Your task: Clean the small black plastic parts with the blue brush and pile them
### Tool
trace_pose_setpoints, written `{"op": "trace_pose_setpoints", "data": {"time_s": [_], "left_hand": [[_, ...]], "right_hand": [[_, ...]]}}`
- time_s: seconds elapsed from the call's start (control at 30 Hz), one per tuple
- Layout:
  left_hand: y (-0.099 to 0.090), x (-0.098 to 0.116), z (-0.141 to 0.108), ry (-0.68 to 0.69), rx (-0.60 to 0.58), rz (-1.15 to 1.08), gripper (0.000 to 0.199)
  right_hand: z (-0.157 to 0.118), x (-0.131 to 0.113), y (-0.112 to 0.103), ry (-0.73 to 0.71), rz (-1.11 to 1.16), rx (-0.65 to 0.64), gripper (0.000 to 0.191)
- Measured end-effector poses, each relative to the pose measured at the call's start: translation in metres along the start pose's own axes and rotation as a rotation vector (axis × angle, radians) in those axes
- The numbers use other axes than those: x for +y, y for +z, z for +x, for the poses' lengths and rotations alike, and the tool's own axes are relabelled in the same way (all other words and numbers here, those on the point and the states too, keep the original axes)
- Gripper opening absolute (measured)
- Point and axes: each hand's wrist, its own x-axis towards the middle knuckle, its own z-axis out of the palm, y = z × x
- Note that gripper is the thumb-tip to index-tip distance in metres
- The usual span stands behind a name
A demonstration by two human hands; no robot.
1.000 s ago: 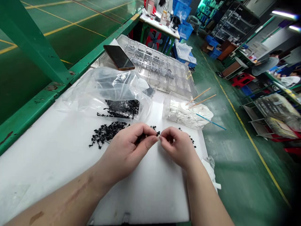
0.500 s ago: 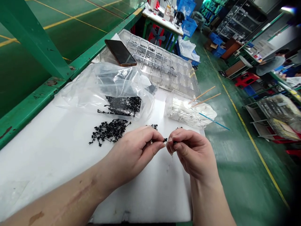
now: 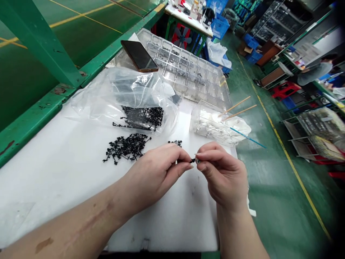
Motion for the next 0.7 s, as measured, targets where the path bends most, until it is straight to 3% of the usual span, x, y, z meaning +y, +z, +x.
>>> {"op": "trace_pose_setpoints", "data": {"time_s": [0.23,0.43,0.7], "left_hand": [[0.0004,-0.0003,-0.0006,0.015,-0.003,0.0,0.012],[-0.0003,0.0013,-0.0002,-0.01,-0.02,-0.011,0.014],[-0.0002,-0.0008,-0.0024,-0.064,0.057,0.054,0.012]], "right_hand": [[0.0002,0.0028,0.0003,0.005,-0.022,-0.036,0.019],[0.0026,-0.001,-0.001,0.123,0.02,-0.1,0.015],[0.0007,-0.0031,-0.001,-0.02,-0.134,-0.128,0.014]]}}
